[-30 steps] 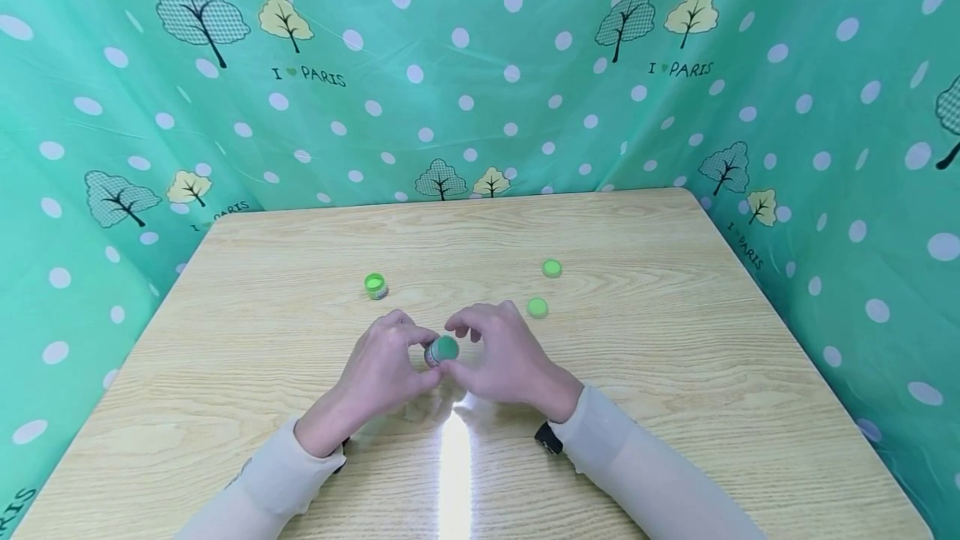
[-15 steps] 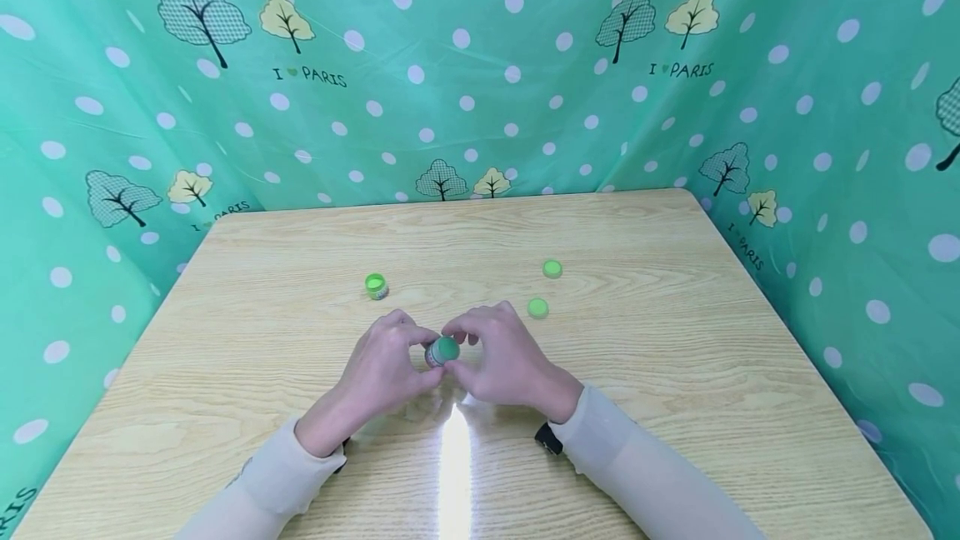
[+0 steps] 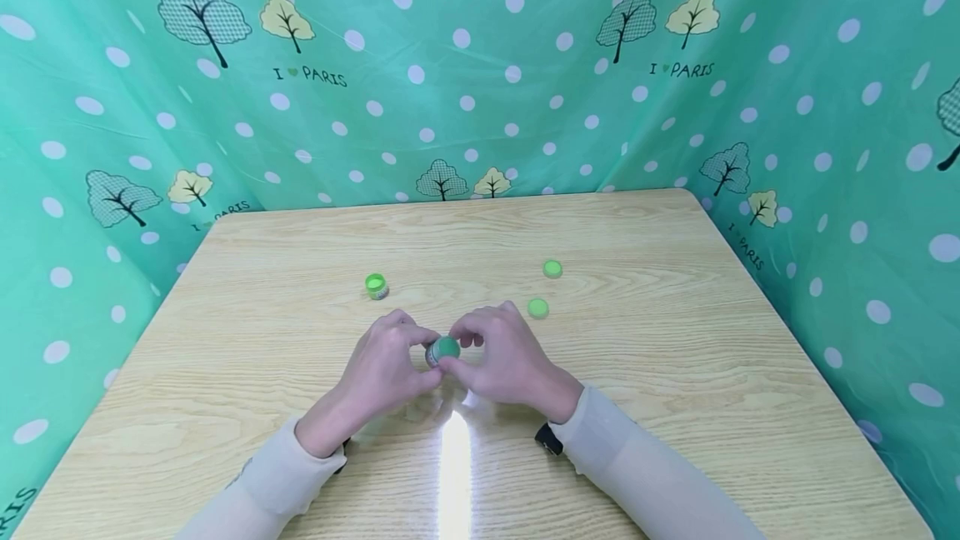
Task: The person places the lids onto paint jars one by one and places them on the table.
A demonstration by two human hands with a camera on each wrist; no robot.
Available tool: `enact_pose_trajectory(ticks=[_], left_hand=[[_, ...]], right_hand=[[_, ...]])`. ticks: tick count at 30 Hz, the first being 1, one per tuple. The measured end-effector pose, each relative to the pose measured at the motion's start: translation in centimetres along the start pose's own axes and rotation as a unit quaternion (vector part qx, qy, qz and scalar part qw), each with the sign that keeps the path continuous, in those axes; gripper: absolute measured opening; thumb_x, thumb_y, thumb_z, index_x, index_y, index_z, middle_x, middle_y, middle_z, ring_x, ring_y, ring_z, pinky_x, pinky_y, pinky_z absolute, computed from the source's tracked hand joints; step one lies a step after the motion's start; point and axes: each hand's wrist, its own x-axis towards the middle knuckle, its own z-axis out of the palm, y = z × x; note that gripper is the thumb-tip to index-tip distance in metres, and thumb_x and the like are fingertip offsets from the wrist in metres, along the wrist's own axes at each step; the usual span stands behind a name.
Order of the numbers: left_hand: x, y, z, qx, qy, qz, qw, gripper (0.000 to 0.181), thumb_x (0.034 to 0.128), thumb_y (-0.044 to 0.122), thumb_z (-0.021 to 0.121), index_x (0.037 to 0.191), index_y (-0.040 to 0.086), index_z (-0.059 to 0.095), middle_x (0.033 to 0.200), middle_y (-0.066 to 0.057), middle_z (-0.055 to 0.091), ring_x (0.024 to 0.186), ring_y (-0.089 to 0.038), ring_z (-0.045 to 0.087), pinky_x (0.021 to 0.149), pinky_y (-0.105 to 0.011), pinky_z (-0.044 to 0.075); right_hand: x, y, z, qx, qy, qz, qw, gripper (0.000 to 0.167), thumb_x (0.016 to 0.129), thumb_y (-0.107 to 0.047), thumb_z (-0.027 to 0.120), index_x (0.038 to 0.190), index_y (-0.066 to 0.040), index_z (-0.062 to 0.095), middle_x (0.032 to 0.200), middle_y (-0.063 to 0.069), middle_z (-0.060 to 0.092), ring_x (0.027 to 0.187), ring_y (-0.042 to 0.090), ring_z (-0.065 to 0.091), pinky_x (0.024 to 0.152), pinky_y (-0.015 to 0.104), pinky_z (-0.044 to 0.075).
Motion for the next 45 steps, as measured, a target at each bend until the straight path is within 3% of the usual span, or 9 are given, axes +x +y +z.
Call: enact_pose_trajectory(ticks=[29, 45], left_hand=[[-0.15, 0.05, 0.30, 0.004, 0.016, 0.005, 0.9998, 0.016, 0.0649, 0.015, 0.090, 0.073, 0.018, 0.077, 0.070, 0.009, 0.072, 0.071, -0.012, 0.053, 0.070, -0.030, 0.045], [0.01, 0.03, 0.19, -0.003, 0.020, 0.006, 0.9998, 0.015, 0.0675, 0.013, 0.089, 0.079, 0.016, 0.080, 0.074, 0.007, 0.074, 0.072, -0.010, 0.055, 0.071, -0.029, 0.046]], right_hand=[[-0.12, -0.10, 0.51, -0.023, 0.017, 0.026, 0.9993, 0.022, 0.082, -0.035, 0.085, 0.078, -0.017, 0.072, 0.070, -0.010, 0.064, 0.066, 0.012, 0.058, 0.072, 0.032, 0.038], [0.05, -0.17, 0.43, -0.019, 0.028, 0.021, 0.9992, 0.024, 0.083, -0.036, 0.085, 0.078, -0.016, 0.073, 0.069, -0.009, 0.064, 0.065, 0.013, 0.059, 0.070, 0.032, 0.039]])
